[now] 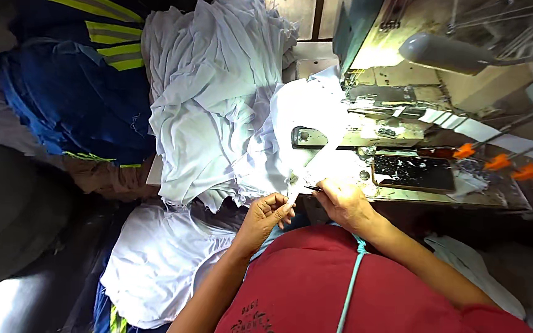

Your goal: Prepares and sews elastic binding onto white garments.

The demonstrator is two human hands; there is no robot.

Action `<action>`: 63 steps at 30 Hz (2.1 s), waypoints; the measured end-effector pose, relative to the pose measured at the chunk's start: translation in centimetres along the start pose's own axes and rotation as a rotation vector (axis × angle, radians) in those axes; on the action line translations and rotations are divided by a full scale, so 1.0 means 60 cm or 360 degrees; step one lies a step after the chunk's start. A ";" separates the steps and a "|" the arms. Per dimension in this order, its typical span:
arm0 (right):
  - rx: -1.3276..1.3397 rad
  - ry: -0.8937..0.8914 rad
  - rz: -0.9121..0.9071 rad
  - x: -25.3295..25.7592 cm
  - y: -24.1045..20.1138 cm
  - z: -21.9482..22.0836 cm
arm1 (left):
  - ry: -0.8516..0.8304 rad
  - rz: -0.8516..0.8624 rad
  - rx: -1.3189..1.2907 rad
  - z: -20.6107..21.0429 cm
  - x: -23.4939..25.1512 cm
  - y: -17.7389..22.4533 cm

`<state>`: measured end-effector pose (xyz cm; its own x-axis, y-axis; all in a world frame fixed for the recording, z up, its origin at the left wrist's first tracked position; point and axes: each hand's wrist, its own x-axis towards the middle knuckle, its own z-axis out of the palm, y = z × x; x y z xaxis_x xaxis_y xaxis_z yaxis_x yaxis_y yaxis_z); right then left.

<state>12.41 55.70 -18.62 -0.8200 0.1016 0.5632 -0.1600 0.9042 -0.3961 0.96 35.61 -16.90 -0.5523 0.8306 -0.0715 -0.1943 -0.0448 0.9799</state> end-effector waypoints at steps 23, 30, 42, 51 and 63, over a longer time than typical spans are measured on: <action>-0.0075 -0.0264 -0.0365 0.050 -0.031 0.038 | 0.0117 0.0674 0.0899 -0.031 -0.018 -0.017; -0.0323 0.0089 0.0104 -0.008 0.072 0.022 | 0.1068 0.0888 0.1679 -0.116 0.009 0.055; -0.0149 0.0416 -0.0140 0.034 0.076 -0.007 | -0.0150 0.1368 0.2209 -0.014 0.187 0.017; 0.0323 0.0148 -0.0153 0.125 0.059 -0.092 | -0.0109 0.0859 0.0970 -0.029 0.128 0.116; 0.0460 -0.0522 -0.0164 0.197 0.038 -0.133 | -0.0037 0.0839 0.0511 0.000 0.126 0.096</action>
<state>6.74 62.26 -7.10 -0.9151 -0.1621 0.3691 -0.3589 0.7447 -0.5626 -4.36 41.64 -11.77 -0.4891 0.7541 0.4382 0.3557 -0.2863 0.8897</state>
